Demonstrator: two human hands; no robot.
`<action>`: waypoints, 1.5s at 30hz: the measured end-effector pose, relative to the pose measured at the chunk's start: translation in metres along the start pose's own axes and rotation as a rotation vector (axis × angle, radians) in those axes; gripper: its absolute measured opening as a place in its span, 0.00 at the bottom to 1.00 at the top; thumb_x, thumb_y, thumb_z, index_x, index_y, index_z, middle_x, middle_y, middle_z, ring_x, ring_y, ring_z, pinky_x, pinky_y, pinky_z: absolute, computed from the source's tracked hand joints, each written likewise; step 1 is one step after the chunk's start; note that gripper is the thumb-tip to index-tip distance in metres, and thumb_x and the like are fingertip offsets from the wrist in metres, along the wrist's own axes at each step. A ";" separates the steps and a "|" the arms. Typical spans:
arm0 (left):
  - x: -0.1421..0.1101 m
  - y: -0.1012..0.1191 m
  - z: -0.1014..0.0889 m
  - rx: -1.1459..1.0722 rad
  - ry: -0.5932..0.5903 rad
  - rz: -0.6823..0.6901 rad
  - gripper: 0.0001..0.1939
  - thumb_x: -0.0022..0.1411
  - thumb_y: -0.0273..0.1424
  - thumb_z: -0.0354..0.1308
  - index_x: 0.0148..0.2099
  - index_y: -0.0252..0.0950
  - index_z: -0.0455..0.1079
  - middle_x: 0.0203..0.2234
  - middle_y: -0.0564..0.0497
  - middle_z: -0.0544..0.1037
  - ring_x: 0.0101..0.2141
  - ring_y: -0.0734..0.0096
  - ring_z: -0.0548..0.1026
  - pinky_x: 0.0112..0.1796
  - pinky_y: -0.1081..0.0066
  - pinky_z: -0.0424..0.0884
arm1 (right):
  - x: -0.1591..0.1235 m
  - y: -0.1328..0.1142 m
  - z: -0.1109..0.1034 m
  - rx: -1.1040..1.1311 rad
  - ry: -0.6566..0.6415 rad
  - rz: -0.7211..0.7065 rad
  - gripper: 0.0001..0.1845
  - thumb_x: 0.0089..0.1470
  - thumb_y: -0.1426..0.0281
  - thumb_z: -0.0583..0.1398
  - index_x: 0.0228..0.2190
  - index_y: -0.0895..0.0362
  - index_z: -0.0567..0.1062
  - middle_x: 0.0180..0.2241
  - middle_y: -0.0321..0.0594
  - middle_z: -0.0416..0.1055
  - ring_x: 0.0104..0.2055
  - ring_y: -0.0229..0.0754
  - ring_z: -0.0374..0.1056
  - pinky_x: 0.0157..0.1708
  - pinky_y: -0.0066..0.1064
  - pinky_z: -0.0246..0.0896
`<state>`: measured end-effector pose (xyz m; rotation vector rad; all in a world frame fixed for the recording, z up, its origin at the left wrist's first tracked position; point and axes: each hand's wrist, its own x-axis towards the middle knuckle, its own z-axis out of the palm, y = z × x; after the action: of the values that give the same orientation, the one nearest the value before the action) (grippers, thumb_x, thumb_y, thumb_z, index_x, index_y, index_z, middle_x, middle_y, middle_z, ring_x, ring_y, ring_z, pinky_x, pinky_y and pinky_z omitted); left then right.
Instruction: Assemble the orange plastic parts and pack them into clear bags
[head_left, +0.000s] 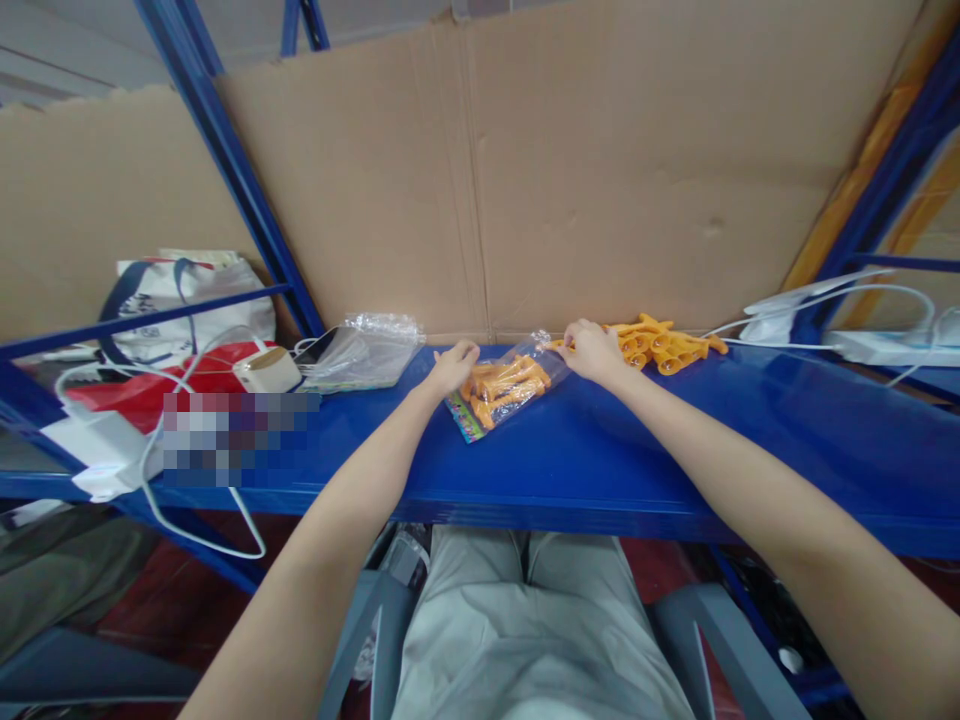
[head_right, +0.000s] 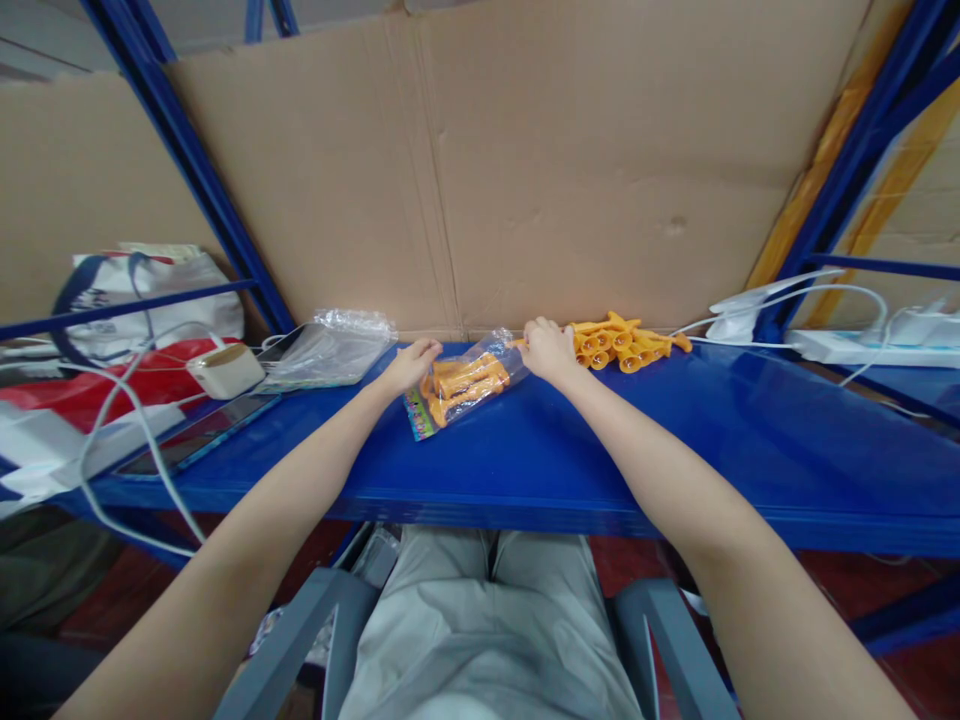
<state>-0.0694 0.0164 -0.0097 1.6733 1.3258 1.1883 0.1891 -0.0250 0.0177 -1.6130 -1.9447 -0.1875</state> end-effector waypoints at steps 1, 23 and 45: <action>0.000 0.000 -0.001 0.064 0.042 0.004 0.02 0.59 0.32 0.59 0.33 0.41 0.71 0.39 0.50 0.81 0.62 0.53 0.63 0.65 0.50 0.40 | 0.000 0.000 -0.003 -0.024 0.014 0.021 0.08 0.58 0.69 0.59 0.34 0.59 0.77 0.45 0.56 0.75 0.53 0.58 0.68 0.54 0.50 0.57; -0.006 0.010 0.006 0.052 0.019 -0.184 0.11 0.58 0.24 0.60 0.44 0.33 0.69 0.28 0.49 0.81 0.34 0.70 0.79 0.40 0.72 0.72 | 0.002 -0.010 0.017 1.293 -0.317 0.655 0.16 0.60 0.83 0.52 0.24 0.59 0.70 0.25 0.43 0.77 0.24 0.34 0.71 0.33 0.26 0.67; -0.008 0.008 0.001 -0.214 0.035 -0.255 0.19 0.42 0.15 0.65 0.39 0.33 0.70 0.21 0.54 0.76 0.26 0.72 0.76 0.35 0.73 0.74 | -0.004 -0.012 0.017 1.460 -0.429 0.630 0.16 0.59 0.81 0.50 0.23 0.58 0.67 0.25 0.45 0.79 0.22 0.36 0.71 0.28 0.25 0.67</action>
<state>-0.0659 0.0063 -0.0050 1.2961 1.3368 1.1665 0.1719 -0.0233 0.0055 -1.0672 -1.0512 1.5334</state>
